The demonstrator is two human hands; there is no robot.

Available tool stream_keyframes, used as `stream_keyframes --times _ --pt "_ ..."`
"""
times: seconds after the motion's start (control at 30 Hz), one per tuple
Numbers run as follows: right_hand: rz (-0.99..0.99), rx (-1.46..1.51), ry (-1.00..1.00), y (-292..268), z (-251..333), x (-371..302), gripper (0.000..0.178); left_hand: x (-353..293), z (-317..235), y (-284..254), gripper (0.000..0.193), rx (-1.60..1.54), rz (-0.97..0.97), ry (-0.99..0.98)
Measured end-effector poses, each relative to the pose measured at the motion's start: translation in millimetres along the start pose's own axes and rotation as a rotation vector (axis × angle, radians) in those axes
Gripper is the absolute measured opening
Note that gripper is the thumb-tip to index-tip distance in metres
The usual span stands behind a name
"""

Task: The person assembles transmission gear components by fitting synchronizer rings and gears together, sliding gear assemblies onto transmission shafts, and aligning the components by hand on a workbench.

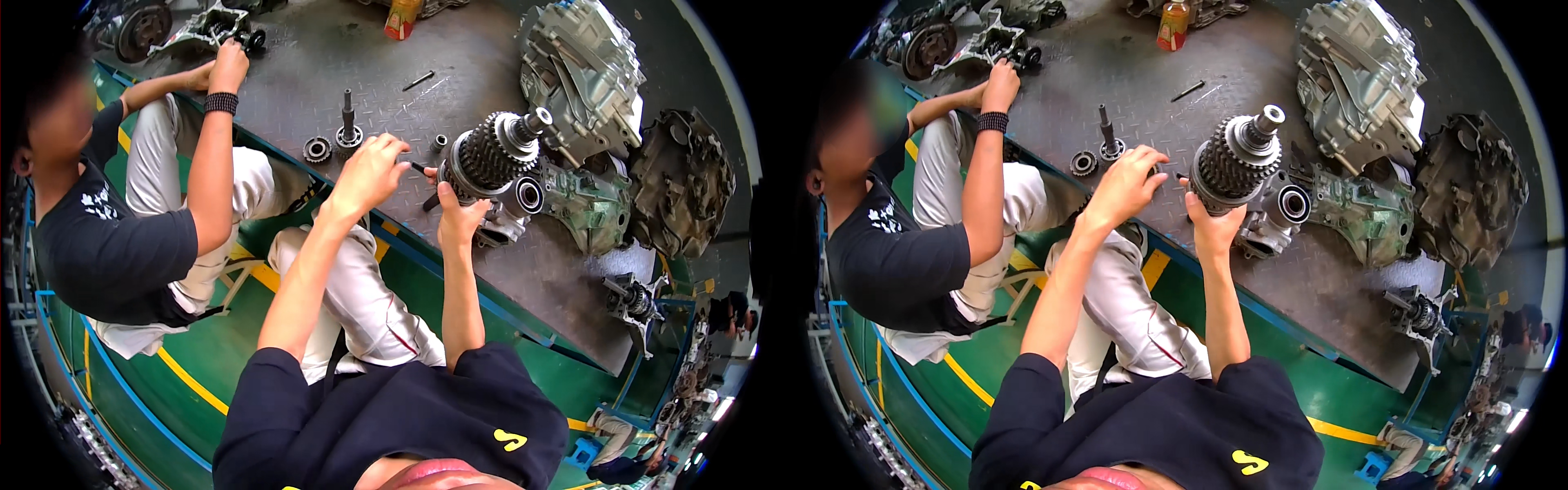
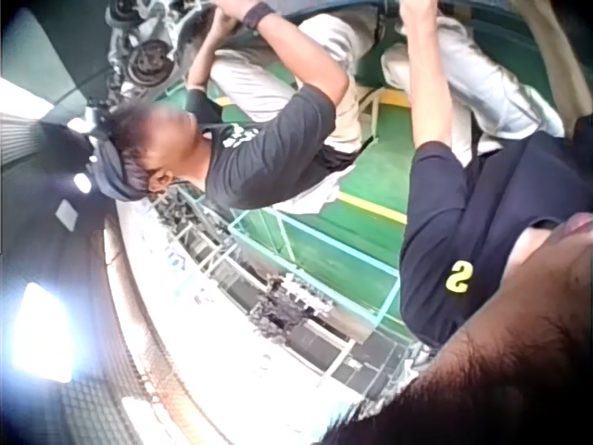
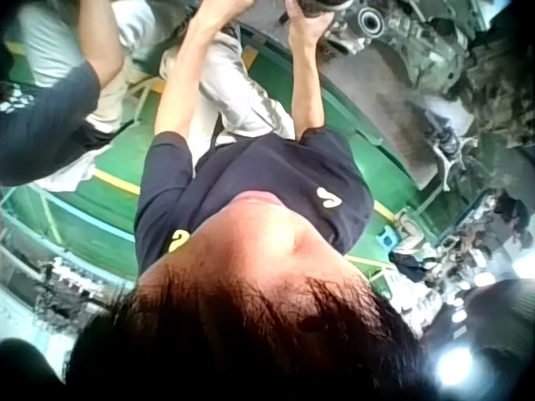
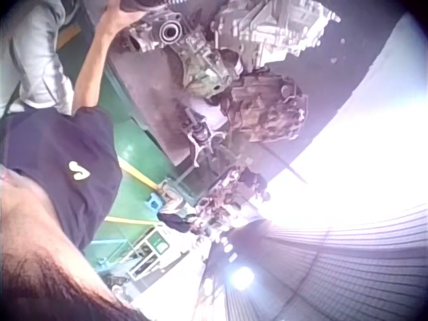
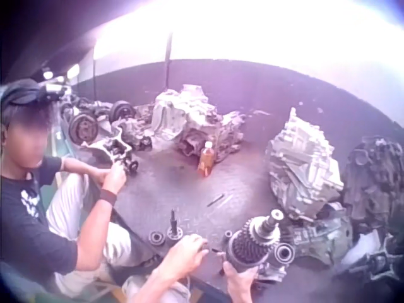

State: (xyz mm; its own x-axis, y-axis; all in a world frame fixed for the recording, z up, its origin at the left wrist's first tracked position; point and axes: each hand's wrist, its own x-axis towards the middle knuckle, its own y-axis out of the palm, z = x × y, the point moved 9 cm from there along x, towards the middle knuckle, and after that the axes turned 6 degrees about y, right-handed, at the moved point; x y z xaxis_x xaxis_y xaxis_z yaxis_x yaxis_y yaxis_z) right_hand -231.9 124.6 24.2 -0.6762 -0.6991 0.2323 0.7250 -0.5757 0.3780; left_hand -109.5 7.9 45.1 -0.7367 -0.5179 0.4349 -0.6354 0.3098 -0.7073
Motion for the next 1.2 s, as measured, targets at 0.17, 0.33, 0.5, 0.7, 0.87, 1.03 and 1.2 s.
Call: stream_keyframes --times 0.17,0.33,0.5,0.7,0.87,1.03,1.2 --pt "-0.014 0.031 0.039 -2.9 1.6 -0.4 0.037 -2.6 33.0 24.9 0.030 0.318 0.120 -0.018" --pt "-0.011 -0.009 0.057 -14.7 -13.2 1.4 0.056 0.3 23.0 22.6 0.031 0.487 0.062 0.056" --pt "-0.022 -0.067 0.068 -17.7 -20.8 0.9 0.064 3.9 31.2 23.7 0.021 0.493 0.133 0.035" --pt "-0.023 -0.015 0.098 -17.1 -24.3 2.1 0.068 18.7 37.2 36.1 0.015 0.559 0.242 0.021" --pt "-0.025 0.008 0.148 -15.7 -26.3 3.9 0.072 26.3 42.6 51.9 0.012 0.585 0.476 0.059" --pt "-0.021 -0.021 0.134 -17.1 -25.0 2.9 0.077 36.9 33.6 34.5 0.010 0.491 0.391 0.151" --pt "-0.020 -0.035 0.157 -19.2 -26.3 1.9 0.078 64.6 41.8 18.7 0.021 0.337 0.338 -0.010"
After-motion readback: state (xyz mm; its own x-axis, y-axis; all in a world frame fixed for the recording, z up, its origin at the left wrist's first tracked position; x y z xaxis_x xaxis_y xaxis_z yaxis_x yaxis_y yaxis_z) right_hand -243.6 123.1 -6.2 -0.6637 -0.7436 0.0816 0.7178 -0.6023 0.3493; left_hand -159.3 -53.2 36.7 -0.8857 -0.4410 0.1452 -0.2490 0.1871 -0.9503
